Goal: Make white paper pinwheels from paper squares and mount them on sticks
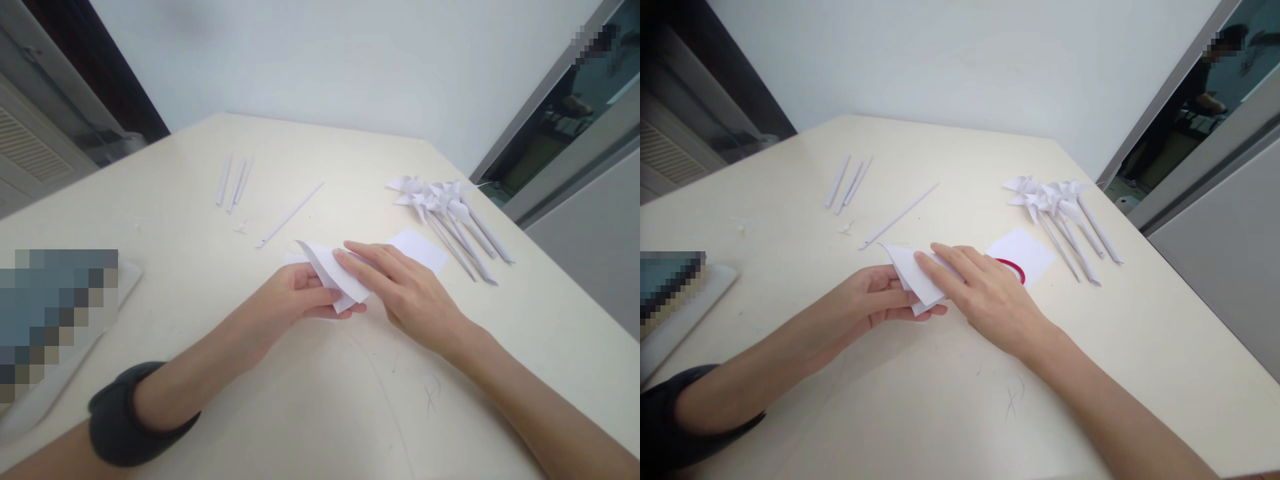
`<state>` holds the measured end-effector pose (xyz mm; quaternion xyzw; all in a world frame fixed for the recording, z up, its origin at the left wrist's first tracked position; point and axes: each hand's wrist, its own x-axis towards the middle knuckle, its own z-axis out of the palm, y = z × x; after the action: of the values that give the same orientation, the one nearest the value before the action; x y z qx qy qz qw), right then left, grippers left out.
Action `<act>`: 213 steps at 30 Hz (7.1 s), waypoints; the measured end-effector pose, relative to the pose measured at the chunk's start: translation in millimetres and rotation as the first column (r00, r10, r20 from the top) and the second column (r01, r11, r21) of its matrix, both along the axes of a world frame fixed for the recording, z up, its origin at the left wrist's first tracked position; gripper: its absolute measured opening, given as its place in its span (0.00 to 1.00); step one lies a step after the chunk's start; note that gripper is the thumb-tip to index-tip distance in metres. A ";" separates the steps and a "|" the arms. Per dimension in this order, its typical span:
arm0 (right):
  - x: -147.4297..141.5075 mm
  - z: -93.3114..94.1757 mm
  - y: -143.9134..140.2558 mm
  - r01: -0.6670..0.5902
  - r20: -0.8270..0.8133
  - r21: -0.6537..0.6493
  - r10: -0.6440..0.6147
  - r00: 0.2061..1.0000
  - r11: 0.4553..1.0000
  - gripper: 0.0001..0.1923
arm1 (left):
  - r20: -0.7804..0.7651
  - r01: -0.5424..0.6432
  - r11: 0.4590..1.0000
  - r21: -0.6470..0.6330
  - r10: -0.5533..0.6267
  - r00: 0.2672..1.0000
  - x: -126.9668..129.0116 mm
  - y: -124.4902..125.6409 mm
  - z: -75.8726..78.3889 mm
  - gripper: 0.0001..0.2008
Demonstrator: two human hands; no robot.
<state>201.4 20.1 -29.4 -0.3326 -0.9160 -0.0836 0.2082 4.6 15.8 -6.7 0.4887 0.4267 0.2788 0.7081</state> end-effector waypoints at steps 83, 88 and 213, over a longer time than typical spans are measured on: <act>4.2 18.6 0.9 0.006 -0.359 -0.811 -0.506 0.785 0.585 0.11 | -0.221 0.046 0.995 -0.084 -0.064 0.973 1.2 4.1 -13.3 0.04; 4.7 18.3 -0.1 -0.003 -0.361 -0.814 -0.501 0.787 0.581 0.10 | -0.257 0.004 0.998 -0.070 -0.022 0.966 3.9 2.5 -12.3 0.06; 5.6 18.6 4.1 -0.001 -0.342 -0.723 -0.357 0.869 0.691 0.21 | -0.348 0.105 0.981 0.161 -0.043 0.936 -12.8 14.8 -1.2 0.07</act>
<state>206.9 24.2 -10.7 -0.4861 -0.7638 0.3311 0.2659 -8.2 30.6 -7.9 0.6064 0.4985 0.1992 0.5867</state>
